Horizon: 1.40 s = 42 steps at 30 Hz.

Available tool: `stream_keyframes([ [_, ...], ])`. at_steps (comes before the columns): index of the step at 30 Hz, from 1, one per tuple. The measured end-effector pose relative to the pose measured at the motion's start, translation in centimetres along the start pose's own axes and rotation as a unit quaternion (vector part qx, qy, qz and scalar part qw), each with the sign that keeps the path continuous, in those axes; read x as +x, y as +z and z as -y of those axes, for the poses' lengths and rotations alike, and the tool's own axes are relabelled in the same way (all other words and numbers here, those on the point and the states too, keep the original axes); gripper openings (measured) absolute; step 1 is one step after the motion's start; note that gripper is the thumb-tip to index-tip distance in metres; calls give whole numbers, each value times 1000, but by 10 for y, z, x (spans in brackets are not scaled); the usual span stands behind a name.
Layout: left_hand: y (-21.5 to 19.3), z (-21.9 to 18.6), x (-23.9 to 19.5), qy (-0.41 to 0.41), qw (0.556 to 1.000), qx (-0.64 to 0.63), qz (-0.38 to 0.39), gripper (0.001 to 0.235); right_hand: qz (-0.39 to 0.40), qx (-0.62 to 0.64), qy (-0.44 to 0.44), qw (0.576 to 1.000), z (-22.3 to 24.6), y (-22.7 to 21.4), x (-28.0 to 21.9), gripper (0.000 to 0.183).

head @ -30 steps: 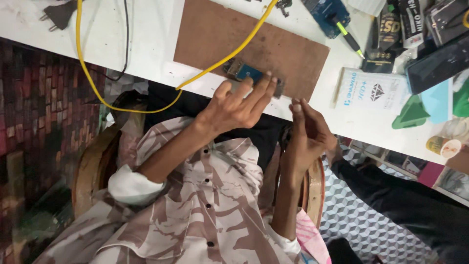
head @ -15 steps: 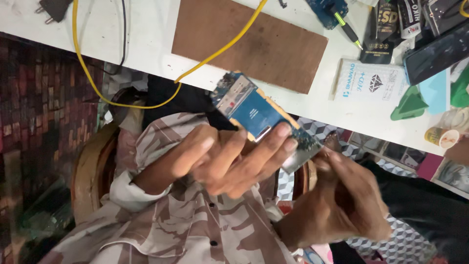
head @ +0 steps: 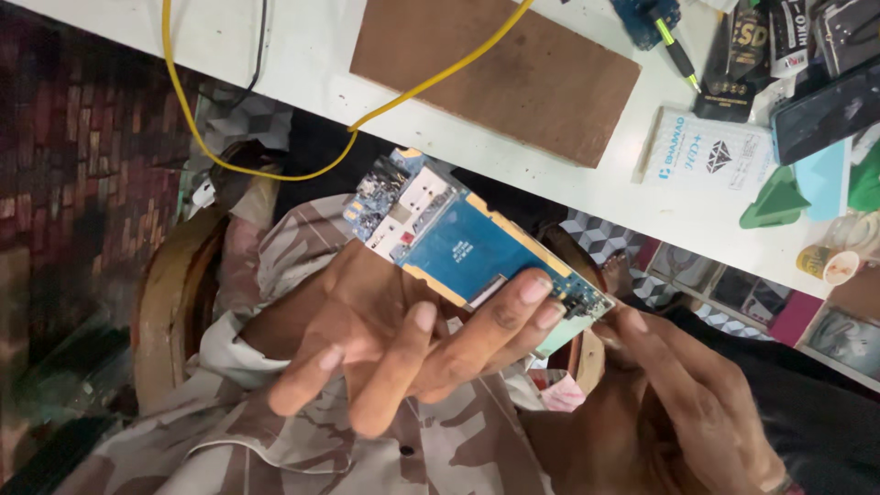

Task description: The person uses a screwdriver to remove screws from a small blue circuit board, then uses a soldering iron to work on the board's components. The person repeatedly applies the soldering iron to different points on the board while holding it steady.

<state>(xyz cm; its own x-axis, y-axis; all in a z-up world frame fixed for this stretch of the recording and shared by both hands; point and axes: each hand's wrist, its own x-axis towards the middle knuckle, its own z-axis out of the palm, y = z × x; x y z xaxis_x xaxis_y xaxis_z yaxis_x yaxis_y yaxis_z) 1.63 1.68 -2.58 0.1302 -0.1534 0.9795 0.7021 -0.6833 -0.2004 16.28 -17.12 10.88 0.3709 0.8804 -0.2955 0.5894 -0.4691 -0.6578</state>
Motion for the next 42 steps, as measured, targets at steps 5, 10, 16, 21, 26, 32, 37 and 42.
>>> stream_keyframes([
  [5, -5, 5, -5, 14, 999, 39, -15, 22, -138, -231, -5, 963, 63, 22, -12, 48],
  [10, -11, -4, -7, 16, 998, 65, -21, 25, -281, -209, 28, 936, 82, 53, 2, 21],
  [16, -6, -7, -6, 25, 995, 91, -37, 28, -426, -25, 12, 904, 67, 82, 26, 13],
  [21, -2, -2, -9, 64, 990, 123, -37, 28, -423, -69, 7, 903, 63, 88, 23, 20],
  [26, 3, -6, -11, 70, 981, 174, -54, 45, -413, -95, -7, 906, 66, 84, 18, 31],
  [32, -2, -1, -10, 113, 982, 148, -41, 43, -282, -268, -63, 919, 69, 58, 4, 35],
  [37, -2, -5, -12, 96, 985, 134, -48, 39, -224, -345, -82, 908, 67, 51, 6, 41],
  [42, 1, -6, -17, 95, 986, 126, -49, 36, -242, -371, -98, 891, 68, 58, 12, 46],
])
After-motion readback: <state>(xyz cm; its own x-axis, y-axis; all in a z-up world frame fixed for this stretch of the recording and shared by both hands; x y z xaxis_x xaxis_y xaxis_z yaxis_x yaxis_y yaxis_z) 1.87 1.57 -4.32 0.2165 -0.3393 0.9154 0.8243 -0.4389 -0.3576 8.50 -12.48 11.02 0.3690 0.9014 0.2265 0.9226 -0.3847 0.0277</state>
